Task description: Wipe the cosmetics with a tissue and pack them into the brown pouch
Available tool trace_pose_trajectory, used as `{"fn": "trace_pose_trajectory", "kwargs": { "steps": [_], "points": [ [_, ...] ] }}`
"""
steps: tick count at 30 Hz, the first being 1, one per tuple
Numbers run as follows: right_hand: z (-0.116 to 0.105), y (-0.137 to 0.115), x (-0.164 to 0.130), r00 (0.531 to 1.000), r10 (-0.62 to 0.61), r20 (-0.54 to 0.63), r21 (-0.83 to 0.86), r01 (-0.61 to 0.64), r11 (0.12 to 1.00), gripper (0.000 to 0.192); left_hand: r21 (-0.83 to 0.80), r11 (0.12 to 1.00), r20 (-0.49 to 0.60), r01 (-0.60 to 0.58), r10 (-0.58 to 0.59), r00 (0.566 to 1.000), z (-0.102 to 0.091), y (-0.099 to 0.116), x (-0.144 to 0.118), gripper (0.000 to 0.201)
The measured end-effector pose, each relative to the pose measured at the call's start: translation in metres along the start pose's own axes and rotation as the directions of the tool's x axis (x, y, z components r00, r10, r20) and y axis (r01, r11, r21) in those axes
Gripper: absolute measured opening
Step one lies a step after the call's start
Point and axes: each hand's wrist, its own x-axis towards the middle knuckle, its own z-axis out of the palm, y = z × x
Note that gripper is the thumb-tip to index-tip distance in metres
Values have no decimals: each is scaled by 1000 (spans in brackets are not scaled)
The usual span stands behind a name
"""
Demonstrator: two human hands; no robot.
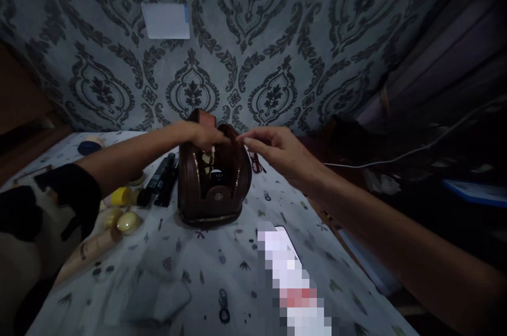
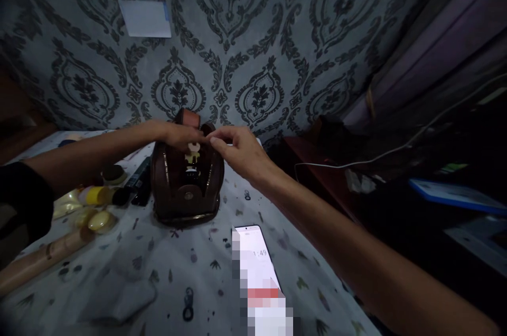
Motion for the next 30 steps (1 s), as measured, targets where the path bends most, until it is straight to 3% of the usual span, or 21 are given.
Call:
{"fn": "trace_pose_trajectory", "kwargs": {
  "steps": [2, 4, 7, 10, 14, 20, 26, 30],
  "points": [
    [-3, 1, -3, 1000, 10, -8, 25, -9, 1000, 23, -72, 997, -49, -27, 24, 999, -23, -4, -14, 48],
    [-5, 1, -7, 1000, 17, -12, 44, -16, 999, 23, -154, 988, -213, 1, -34, 977, -41, -9, -34, 41],
    [-3, 0, -13, 1000, 4, 2, 69, -4, 998, 25, -288, 956, -339, 61, -161, 927, -50, -14, -67, 38],
    [3, -3, -21, 999, -26, 21, 66, 24, 998, 26, -361, 926, -321, 109, -233, 918, -35, -15, -100, 34],
    [12, -11, -39, 998, -52, 19, 17, 52, 999, 28, -311, 922, -309, 233, -329, 892, -5, -18, -144, 34],
    [38, -25, -76, 984, -108, 142, -34, 114, 993, 29, -274, 834, -277, 479, -545, 791, 25, -31, -211, 39],
    [88, -24, -112, 925, -104, 365, -21, 120, 993, 28, -174, 734, -284, 657, -676, 680, 50, -48, -281, 38],
    [121, -19, -126, 889, -60, 454, 19, 57, 998, 32, -180, 651, -239, 737, -756, 610, 66, -64, -315, 34]
  ]
}}
